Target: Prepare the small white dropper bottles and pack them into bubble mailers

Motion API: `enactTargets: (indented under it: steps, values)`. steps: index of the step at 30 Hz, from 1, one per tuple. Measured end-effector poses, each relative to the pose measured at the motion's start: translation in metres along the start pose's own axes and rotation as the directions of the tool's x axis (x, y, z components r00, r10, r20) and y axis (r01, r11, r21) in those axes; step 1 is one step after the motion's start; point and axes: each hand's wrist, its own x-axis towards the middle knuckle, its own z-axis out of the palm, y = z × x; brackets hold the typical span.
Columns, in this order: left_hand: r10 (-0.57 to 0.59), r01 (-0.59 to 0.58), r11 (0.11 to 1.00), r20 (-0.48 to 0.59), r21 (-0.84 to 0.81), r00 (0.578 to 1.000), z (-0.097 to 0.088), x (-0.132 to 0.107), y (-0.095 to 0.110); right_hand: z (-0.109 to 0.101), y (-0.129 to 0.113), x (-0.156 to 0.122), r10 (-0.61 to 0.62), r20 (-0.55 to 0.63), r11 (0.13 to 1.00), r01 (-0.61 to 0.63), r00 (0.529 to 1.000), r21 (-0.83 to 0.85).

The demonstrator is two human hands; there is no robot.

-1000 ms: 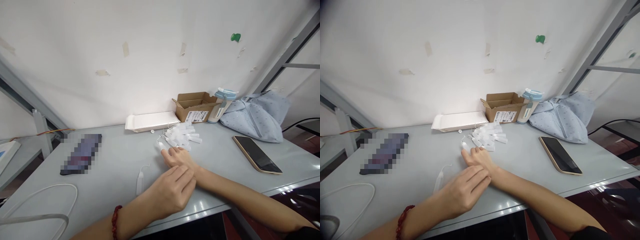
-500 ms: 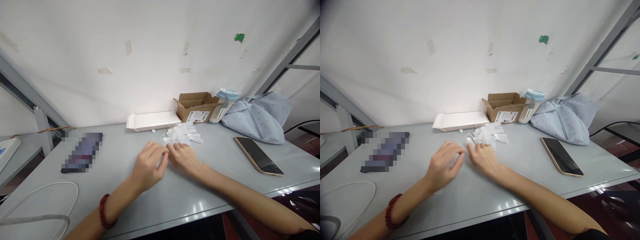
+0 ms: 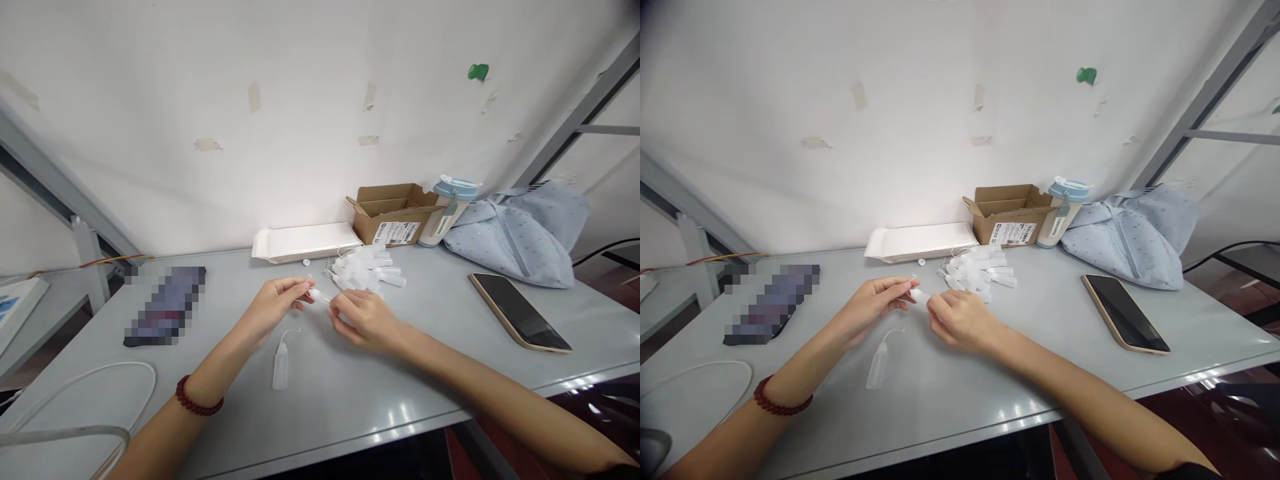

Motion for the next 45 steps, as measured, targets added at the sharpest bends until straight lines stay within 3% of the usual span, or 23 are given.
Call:
enactTargets:
  steps: [5, 10, 18, 24, 34, 39, 45]
  values:
    - [0.014, -0.013, 1.000, 0.029, -0.023, 0.999, -0.001, 0.000, -0.002, 0.001, 0.003, 0.000, 0.040, 0.044, 0.996, -0.043, 0.998, 0.079]
    - [-0.008, 0.009, 1.000, 0.064, -0.015, 0.998, 0.001, -0.002, 0.000, 0.003, 0.009, -0.001, 0.142, 0.006, 0.979, -0.141, 0.990, 0.150]
    - [-0.019, 0.019, 1.000, 0.083, 0.002, 0.996, 0.005, -0.004, 0.000, 0.005, 0.009, -0.003, 0.073, 0.013, 0.989, -0.074, 0.997, 0.125]
    - [0.018, -0.023, 0.998, 0.088, 0.051, 0.996, 0.008, -0.008, 0.007, 0.010, 0.013, -0.003, 0.077, -0.135, 0.994, -0.066, 0.988, 0.091]
    - [0.052, -0.078, 0.983, 0.157, 0.166, 0.986, 0.008, -0.009, 0.010, 0.005, 0.013, -0.004, 0.092, -0.173, 0.980, -0.059, 0.981, 0.189]
    - [0.040, -0.069, 0.985, 0.179, 0.157, 0.983, 0.011, -0.009, 0.006, -0.004, 0.007, -0.002, 0.264, -0.047, 0.889, -0.224, 0.963, 0.399]
    - [0.067, -0.094, 0.986, 0.190, 0.136, 0.979, 0.012, -0.010, 0.006, -0.014, 0.002, 0.004, 0.392, 0.139, 0.663, -0.384, 0.909, 0.643]
